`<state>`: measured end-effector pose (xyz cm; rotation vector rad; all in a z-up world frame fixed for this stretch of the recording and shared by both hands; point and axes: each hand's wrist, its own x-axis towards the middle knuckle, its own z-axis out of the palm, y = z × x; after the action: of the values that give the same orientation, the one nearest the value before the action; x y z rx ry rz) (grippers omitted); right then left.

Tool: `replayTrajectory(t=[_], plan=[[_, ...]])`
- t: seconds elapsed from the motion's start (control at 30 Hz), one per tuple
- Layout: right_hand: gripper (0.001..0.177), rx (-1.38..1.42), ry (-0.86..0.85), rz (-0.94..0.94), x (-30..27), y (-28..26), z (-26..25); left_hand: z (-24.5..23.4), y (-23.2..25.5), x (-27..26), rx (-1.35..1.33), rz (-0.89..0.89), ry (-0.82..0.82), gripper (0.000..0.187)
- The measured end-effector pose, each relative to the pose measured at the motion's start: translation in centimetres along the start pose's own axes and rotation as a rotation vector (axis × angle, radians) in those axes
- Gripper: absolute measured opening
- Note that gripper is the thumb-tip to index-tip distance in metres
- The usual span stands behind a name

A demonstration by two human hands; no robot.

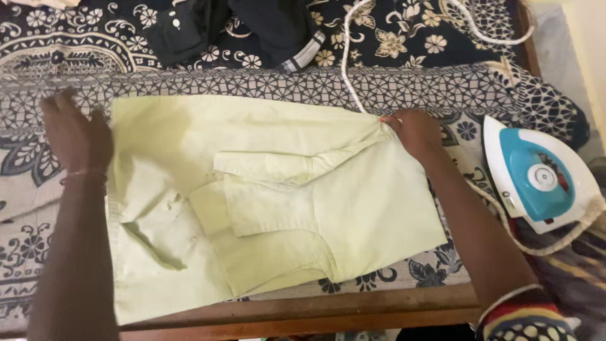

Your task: The person irons a pair of light yellow shorts on a wooden table covered with a patterned cloth. They smooth the fabric, use a blue and white iron to press the garment, and fold the shorts into a neat stack.

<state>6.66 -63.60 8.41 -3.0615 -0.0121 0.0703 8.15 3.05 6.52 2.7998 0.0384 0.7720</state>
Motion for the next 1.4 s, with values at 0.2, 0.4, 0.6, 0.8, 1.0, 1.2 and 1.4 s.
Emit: replayTrajectory(t=[0.2, 0.4, 0.6, 0.8, 1.0, 1.2, 1.4], plan=[[0.07, 0.237, 0.202, -0.637, -5.5, -8.4, -2.5, -5.6, 10.6, -6.6, -0.293, 0.215, -0.338, 0.077], [0.039, 0.096, 0.021, -0.798, -4.6, -16.2, 2.4, -7.3, 14.3, -13.8, -0.123, 0.333, -0.466, 0.073], [0.032, 0.054, 0.121, -0.259, 3.7, -19.2, 2.4, -8.8, 7.3, -16.7, -0.003, 0.011, -0.346, 0.06], [0.068, 0.28, 0.143, -0.634, -11.9, -27.5, 4.3, -9.2, 0.4, -16.6, -0.085, -0.258, -0.214, 0.05], [0.073, 0.214, -0.006, -0.703, -20.9, -31.6, 4.2, -9.2, -2.1, -20.1, -0.139, -0.352, -0.237, 0.043], [0.065, 0.288, 0.044, -0.644, -22.0, -31.0, 3.7, -11.5, 0.5, -24.2, 0.027, -0.37, -0.52, 0.06], [0.08, 0.307, 0.418, -0.329, -23.1, -15.6, -0.8, -13.4, -0.6, -24.8, -0.026, -0.458, -0.534, 0.046]])
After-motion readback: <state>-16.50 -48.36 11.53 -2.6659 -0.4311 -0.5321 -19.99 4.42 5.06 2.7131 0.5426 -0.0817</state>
